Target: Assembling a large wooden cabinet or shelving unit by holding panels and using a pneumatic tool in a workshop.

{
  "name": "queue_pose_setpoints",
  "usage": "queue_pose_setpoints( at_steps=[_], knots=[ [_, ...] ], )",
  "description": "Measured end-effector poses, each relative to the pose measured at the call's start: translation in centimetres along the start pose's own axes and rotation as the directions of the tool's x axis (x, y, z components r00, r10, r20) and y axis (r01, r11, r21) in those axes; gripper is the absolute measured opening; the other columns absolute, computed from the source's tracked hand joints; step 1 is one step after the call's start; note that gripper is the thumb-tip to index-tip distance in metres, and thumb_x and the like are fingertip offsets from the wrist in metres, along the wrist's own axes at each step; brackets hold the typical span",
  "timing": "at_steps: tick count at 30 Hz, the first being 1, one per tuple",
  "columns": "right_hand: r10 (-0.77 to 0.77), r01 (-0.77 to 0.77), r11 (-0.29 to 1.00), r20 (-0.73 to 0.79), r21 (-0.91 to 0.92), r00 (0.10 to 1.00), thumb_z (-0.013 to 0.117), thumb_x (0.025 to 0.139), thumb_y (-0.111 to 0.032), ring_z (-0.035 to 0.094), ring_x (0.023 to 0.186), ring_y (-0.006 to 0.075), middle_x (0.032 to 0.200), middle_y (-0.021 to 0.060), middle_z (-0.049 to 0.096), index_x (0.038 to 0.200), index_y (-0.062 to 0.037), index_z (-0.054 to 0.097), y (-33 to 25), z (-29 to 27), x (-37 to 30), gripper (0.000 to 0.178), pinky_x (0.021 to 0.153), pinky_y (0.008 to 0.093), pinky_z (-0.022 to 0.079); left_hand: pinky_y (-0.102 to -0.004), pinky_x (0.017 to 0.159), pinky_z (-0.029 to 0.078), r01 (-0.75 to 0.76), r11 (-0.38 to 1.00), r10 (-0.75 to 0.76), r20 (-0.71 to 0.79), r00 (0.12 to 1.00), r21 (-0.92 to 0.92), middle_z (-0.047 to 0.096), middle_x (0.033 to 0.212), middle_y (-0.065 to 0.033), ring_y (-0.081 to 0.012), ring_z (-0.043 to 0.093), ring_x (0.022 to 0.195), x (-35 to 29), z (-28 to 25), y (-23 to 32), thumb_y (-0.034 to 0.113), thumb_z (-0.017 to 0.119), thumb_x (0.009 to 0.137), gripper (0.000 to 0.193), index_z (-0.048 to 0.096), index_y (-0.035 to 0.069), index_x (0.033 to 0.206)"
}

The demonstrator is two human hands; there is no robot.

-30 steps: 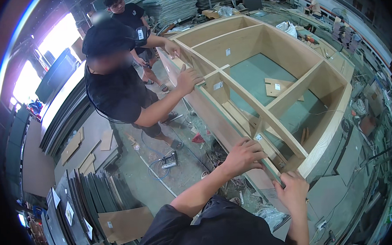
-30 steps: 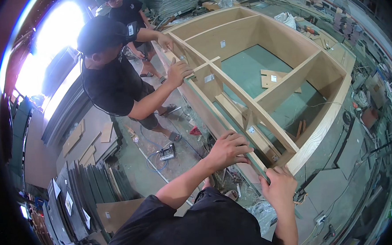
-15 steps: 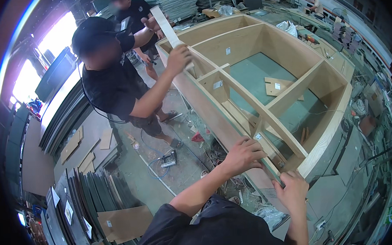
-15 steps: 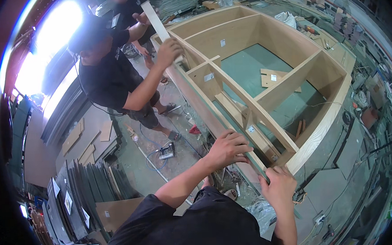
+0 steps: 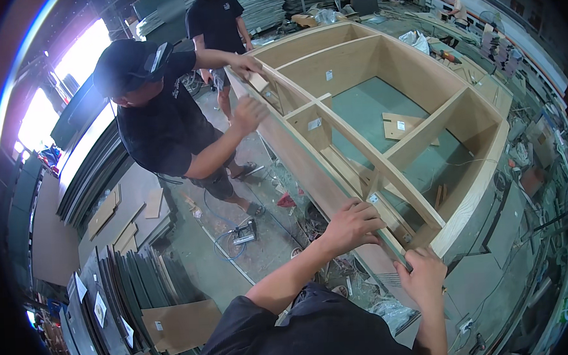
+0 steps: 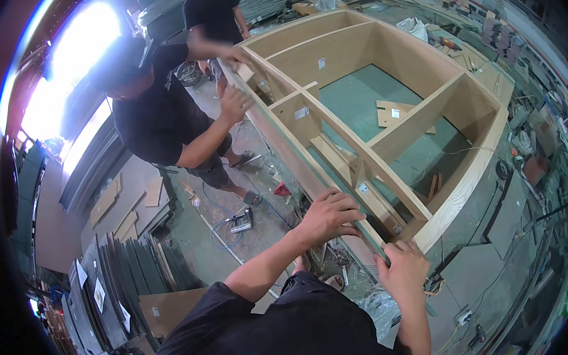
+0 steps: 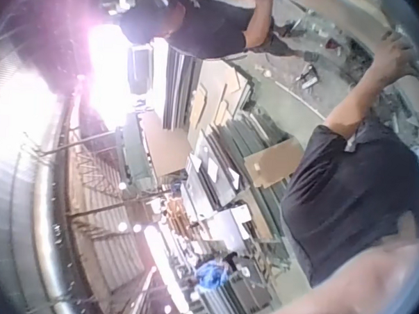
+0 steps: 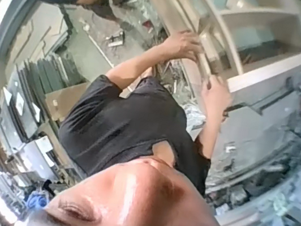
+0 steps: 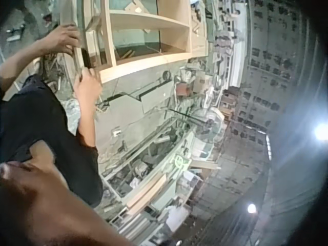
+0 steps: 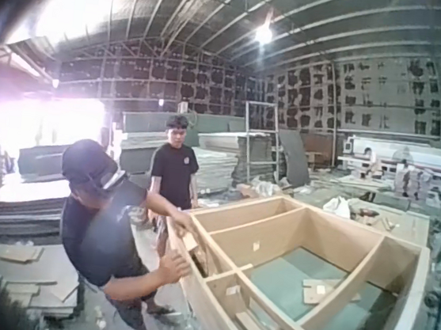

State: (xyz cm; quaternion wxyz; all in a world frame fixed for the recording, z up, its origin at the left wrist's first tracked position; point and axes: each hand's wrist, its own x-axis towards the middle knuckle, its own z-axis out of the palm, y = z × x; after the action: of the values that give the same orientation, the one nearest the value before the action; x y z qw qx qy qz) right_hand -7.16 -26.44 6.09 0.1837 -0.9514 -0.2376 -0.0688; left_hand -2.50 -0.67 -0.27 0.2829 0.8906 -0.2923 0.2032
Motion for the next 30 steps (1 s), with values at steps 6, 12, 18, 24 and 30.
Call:
queue_pose_setpoints(
  at_steps=[6,12,18,24,30],
  knots=[
    [-0.005,0.005,1.0,-0.008,0.001,1.0,0.086,0.08,-0.024,0.066,0.086,0.0402,0.083,0.0139,0.065,0.078,-0.0054,0.062,0.11,0.11,-0.04,0.03,0.073,0.0525,0.052,-0.0479,0.113,0.043,0.005,1.0,-0.005,0.002,1.0,-0.001,0.068,0.111,0.001,-0.023,0.063,0.121,0.0,-0.06,0.08,0.036,0.088,0.076,0.044,0.075,0.02,0.115],
    [-0.022,0.022,1.0,-0.025,0.005,0.999,0.086,0.08,-0.023,0.066,0.087,0.0402,0.083,0.0141,0.065,0.078,-0.0052,0.062,0.21,0.22,-0.06,0.03,0.075,0.0519,0.053,-0.048,0.112,0.043,-0.002,1.0,0.002,-0.004,1.0,0.004,0.068,0.11,0.0012,-0.0227,0.063,0.12,0.0,0.0,0.02,0.036,0.088,0.075,0.045,0.075,0.021,0.115],
    [-0.004,0.004,1.0,0.026,-0.017,1.0,0.085,0.082,-0.025,0.069,0.087,0.0394,0.085,0.0134,0.068,0.086,-0.0075,0.069,0.16,-0.05,-0.08,0.024,0.086,0.0525,0.057,-0.0477,0.112,0.043,-0.002,1.0,0.002,-0.007,1.0,-0.006,0.068,0.109,0.0019,-0.0226,0.063,0.119,-0.01,0.04,-0.08,0.037,0.088,0.075,0.045,0.075,0.021,0.114],
    [-0.003,0.004,1.0,0.028,-0.027,1.0,0.085,0.081,-0.024,0.069,0.087,0.0399,0.086,0.0134,0.068,0.086,-0.0075,0.07,0.13,-0.1,-0.11,0.023,0.086,0.0525,0.057,-0.0476,0.112,0.043,0.002,1.0,-0.002,-0.009,1.0,-0.019,0.068,0.109,0.0022,-0.0224,0.063,0.12,0.0,0.1,-0.07,0.037,0.089,0.074,0.045,0.075,0.021,0.114],
    [-0.017,0.018,0.999,0.018,-0.036,1.0,0.085,0.081,-0.025,0.068,0.087,0.0386,0.086,0.0123,0.068,0.086,-0.0076,0.069,0.16,-0.12,-0.09,0.023,0.078,0.051,0.056,-0.0477,0.112,0.043,0.008,1.0,-0.008,-0.002,1.0,-0.013,0.069,0.109,0.0022,-0.0226,0.063,0.12,0.01,0.13,-0.03,0.037,0.088,0.075,0.044,0.075,0.021,0.113]
  ],
)
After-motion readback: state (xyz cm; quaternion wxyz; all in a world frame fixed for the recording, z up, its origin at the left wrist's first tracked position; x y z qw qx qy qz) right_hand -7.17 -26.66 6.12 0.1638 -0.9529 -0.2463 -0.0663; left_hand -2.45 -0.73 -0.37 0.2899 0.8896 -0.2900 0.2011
